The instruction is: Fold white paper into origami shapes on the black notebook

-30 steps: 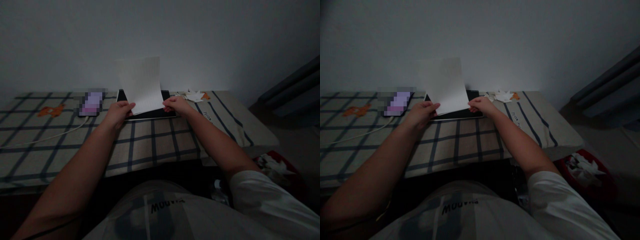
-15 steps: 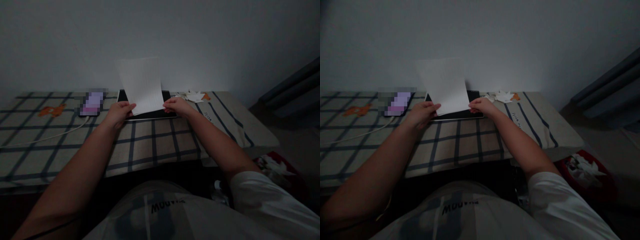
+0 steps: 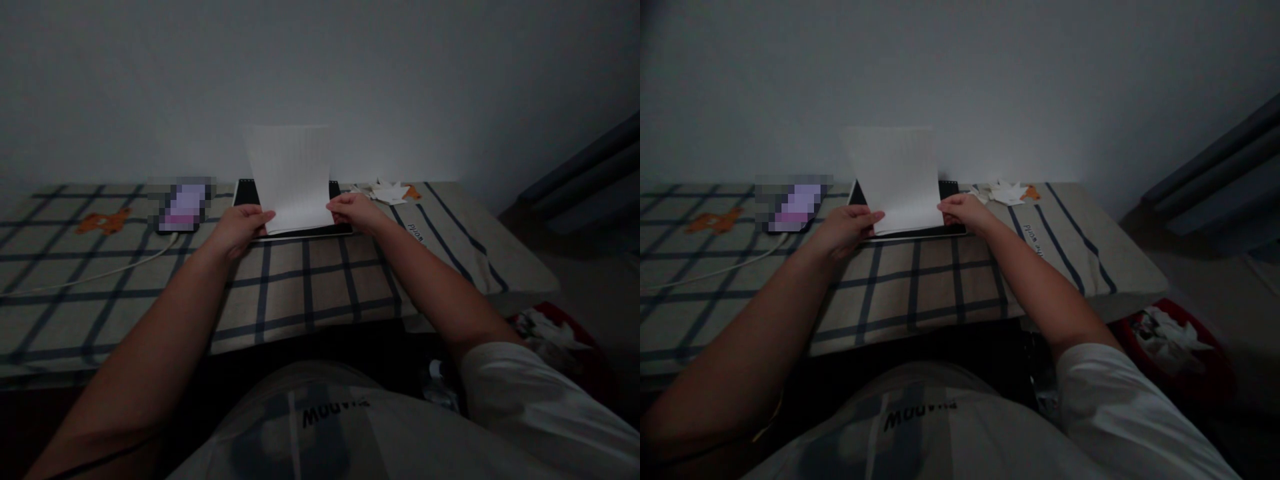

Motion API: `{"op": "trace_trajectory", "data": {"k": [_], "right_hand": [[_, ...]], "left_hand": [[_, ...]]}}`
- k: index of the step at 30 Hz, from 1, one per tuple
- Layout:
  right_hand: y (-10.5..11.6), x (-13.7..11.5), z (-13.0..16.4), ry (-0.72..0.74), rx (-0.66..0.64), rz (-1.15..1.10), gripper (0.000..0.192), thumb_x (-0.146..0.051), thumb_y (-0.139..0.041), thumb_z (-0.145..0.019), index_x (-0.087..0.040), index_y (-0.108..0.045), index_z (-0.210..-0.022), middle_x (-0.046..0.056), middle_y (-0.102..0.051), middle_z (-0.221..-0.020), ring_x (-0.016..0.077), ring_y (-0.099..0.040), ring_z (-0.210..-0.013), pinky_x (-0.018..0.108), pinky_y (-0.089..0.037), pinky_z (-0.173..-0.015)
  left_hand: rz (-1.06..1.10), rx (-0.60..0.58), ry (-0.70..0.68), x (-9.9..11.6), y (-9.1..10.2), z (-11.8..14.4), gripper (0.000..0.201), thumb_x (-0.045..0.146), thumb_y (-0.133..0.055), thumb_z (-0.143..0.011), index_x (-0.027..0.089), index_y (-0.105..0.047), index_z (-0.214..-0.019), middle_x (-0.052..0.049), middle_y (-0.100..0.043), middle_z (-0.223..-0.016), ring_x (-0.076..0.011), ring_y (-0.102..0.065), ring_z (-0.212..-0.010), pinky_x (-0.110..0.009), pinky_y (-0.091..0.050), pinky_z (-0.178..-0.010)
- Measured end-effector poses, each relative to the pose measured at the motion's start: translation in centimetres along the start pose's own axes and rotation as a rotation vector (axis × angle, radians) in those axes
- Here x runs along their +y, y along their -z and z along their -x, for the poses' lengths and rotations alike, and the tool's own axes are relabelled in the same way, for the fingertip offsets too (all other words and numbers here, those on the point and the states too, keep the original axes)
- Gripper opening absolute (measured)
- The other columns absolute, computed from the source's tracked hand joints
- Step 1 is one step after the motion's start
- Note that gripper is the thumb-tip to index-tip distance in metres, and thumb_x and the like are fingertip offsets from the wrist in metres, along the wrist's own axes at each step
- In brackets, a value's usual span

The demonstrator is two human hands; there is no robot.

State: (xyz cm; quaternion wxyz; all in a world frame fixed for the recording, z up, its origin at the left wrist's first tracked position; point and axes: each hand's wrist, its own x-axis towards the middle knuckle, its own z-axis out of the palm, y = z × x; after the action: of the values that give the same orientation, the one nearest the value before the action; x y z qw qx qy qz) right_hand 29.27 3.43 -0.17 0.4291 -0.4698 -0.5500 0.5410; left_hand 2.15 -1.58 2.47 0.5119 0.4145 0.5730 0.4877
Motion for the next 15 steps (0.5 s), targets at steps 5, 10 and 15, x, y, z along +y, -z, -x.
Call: {"op": "trace_trajectory", "data": {"k": [5,10,15], "right_hand": [[-0.13,-0.23,-0.05,0.032,0.05,0.03,0.03,-0.009,-0.08,-0.101,-0.021,-0.075,-0.073,-0.002,-0.068,-0.066,0.0106,-0.058,-0.062,0.026,-0.053,-0.067],[0.1,-0.2,-0.46,0.017,0.109,-0.012,0.031,-0.007,-0.077,-0.103,-0.021,-0.074,-0.075,-0.003,-0.07,-0.067,0.0094,-0.059,-0.062,0.022,-0.054,-0.067],[0.21,-0.15,-0.58,0.039,0.114,0.002,0.029,-0.01,-0.078,-0.103,-0.022,-0.074,-0.076,-0.002,-0.071,-0.068,0.0104,-0.06,-0.064,0.025,-0.057,-0.071]], "left_hand": [[0.065,-0.024,0.042,0.1,-0.07,0.01,0.029,0.003,-0.076,-0.1,0.016,-0.078,-0.074,-0.004,-0.079,-0.077,-0.0105,-0.07,-0.065,-0.018,-0.061,-0.07],[0.056,-0.098,0.114,0.08,0.08,-0.17,0.027,0.008,-0.074,-0.106,0.013,-0.081,-0.081,-0.009,-0.083,-0.083,-0.0122,-0.077,-0.069,-0.016,-0.063,-0.066],[0.016,-0.076,0.118,-0.19,0.14,-0.31,0.032,0.002,-0.072,-0.105,0.014,-0.079,-0.076,-0.009,-0.081,-0.08,-0.0089,-0.072,-0.065,-0.015,-0.06,-0.067]]}}
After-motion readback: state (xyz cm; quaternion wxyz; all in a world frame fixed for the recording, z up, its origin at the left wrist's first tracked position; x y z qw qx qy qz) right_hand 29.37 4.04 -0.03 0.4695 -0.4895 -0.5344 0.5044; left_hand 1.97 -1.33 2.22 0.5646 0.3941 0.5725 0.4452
